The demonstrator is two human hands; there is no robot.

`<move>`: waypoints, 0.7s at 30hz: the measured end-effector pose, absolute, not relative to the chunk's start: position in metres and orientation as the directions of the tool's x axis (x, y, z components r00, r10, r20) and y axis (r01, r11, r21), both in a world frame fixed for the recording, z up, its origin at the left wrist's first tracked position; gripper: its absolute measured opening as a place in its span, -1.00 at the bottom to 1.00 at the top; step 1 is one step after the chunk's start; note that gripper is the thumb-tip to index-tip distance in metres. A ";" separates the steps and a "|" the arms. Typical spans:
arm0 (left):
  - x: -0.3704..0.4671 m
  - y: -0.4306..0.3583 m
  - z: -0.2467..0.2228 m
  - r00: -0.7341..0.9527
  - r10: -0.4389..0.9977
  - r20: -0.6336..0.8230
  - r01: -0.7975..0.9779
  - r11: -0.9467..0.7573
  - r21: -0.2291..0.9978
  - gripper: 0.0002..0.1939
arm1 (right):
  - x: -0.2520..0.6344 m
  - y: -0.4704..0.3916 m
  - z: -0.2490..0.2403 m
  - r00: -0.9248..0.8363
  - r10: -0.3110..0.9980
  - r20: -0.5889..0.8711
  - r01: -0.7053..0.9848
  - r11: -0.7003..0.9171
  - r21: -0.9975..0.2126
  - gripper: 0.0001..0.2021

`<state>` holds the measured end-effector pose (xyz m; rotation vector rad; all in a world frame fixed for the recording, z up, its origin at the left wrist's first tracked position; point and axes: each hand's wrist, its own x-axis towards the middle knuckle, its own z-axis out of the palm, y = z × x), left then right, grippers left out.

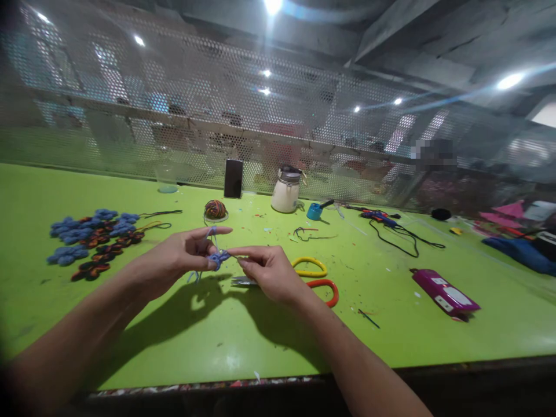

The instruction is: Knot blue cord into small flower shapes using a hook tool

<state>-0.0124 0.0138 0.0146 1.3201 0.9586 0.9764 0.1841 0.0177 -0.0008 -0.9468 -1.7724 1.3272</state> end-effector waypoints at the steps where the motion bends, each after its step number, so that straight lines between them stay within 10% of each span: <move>1: -0.012 0.014 0.015 0.310 0.951 -0.003 -0.021 0.010 1.000 -0.27 | 0.184 0.018 -0.001 -0.476 0.871 0.121 0.145 0.213 -0.966 -0.65; 21: -0.021 0.024 0.008 0.323 0.946 -0.008 -0.005 0.010 1.000 -0.57 | 0.186 0.014 0.000 -0.546 0.821 0.164 0.049 0.227 -0.973 -0.73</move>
